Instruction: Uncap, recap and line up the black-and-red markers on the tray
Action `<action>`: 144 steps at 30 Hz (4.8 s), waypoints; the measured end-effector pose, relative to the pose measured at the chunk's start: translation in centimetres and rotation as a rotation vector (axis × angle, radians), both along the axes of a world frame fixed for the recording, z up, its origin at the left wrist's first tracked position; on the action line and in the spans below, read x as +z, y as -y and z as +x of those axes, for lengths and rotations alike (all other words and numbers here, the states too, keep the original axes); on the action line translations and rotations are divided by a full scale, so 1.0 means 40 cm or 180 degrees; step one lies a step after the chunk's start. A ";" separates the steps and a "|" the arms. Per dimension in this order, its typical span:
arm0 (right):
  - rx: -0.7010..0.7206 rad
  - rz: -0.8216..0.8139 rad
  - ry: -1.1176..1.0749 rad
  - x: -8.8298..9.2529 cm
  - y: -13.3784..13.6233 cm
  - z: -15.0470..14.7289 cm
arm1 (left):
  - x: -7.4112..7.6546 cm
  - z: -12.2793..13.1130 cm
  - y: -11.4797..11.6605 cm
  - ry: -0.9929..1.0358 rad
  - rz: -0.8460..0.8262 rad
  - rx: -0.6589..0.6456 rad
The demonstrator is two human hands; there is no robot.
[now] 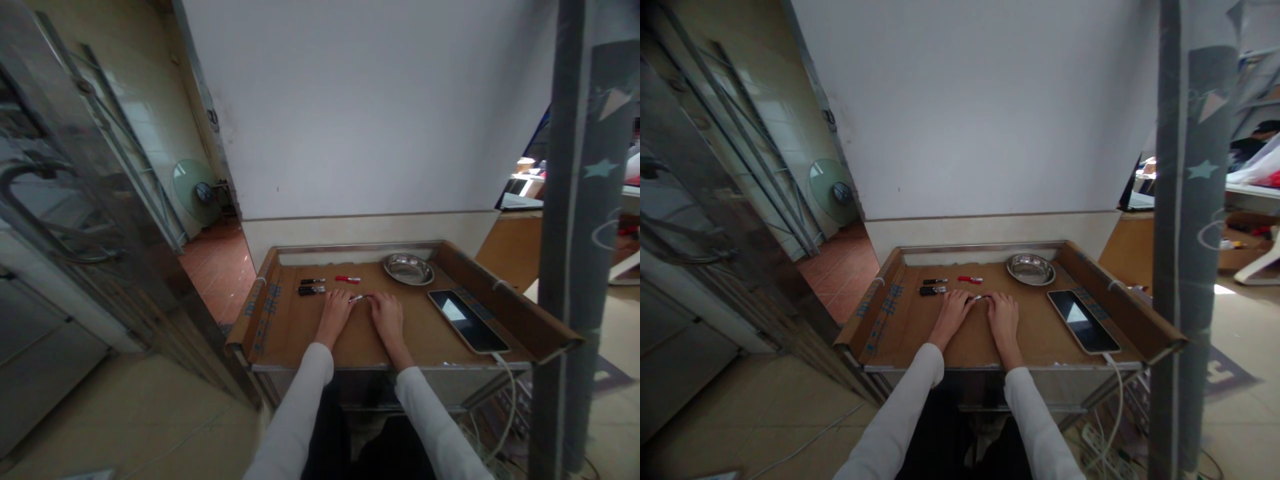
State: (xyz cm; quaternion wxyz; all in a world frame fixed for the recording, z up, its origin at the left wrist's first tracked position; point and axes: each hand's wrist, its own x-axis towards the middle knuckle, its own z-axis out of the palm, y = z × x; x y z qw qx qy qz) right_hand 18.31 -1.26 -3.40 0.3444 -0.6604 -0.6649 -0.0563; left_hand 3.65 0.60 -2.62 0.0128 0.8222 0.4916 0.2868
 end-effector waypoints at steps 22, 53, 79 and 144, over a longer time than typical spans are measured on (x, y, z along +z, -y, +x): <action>0.1622 -0.0081 -0.0183 -0.013 -0.014 -0.039 | -0.001 -0.034 0.034 0.0390 0.0198 0.0525; 0.0046 -0.0326 0.0822 0.006 -0.087 -0.038 | -0.034 0.023 -0.067 -0.0253 0.0344 0.1037; 0.0180 -0.0365 0.0681 -0.003 -0.098 -0.023 | -0.032 0.017 -0.083 -0.0071 -0.0056 0.0570; 0.1809 -0.0047 -0.0412 -0.008 0.002 -0.049 | 0.010 -0.016 0.045 0.0200 0.0188 0.0721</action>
